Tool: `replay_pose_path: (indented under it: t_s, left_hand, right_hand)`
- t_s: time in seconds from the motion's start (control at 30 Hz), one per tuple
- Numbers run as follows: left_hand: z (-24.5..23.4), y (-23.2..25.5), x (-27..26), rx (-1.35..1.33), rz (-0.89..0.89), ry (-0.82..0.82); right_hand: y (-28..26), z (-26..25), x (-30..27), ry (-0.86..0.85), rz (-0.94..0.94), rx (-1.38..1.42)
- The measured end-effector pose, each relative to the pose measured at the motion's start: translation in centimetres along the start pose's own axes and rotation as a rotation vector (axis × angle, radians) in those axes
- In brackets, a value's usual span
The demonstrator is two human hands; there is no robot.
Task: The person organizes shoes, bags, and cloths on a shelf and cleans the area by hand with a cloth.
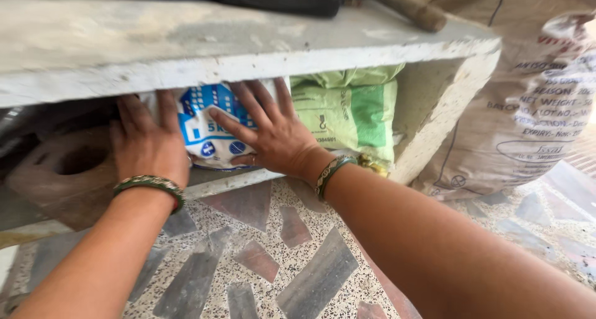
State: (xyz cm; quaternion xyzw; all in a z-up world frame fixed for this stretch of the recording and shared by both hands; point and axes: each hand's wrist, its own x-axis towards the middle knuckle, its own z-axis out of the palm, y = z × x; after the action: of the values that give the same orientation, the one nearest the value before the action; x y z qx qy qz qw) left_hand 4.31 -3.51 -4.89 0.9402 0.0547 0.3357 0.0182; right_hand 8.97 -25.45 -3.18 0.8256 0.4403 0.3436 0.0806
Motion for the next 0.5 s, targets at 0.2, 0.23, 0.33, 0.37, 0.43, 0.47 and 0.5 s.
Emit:
replay_pose_path:
  t_s: [0.2,0.23,0.33,0.37,0.43,0.47,0.5]
  left_hand:
    - [-4.1,3.6,0.1,0.143,0.093,-0.310]
    - [-4.7,4.2,-0.1,0.090,0.142,-0.339]
    - [-5.9,4.9,-0.4,0.183,0.170,-0.286]
    - [-6.1,5.1,-0.6,0.103,0.162,-0.276]
    - [-6.4,5.1,-0.8,-0.053,0.141,-0.257]
    - [-6.5,5.2,-0.8,-0.063,0.145,-0.246]
    - [-6.4,5.2,-0.6,-0.072,0.150,-0.236]
  right_hand:
    - [-0.6,-2.0,-0.4,-0.082,0.045,0.037]
    - [-0.4,-2.2,-0.7,-0.073,0.050,0.083]
    - [0.1,-2.9,-1.6,-0.118,0.119,0.115]
    - [0.3,-3.1,-1.9,-0.095,0.145,0.138]
    - [0.7,-3.2,-1.9,-0.046,0.191,0.187]
    - [0.5,-3.1,-1.7,-0.008,0.205,0.217]
    - [0.2,-2.7,-1.3,0.031,0.220,0.247]
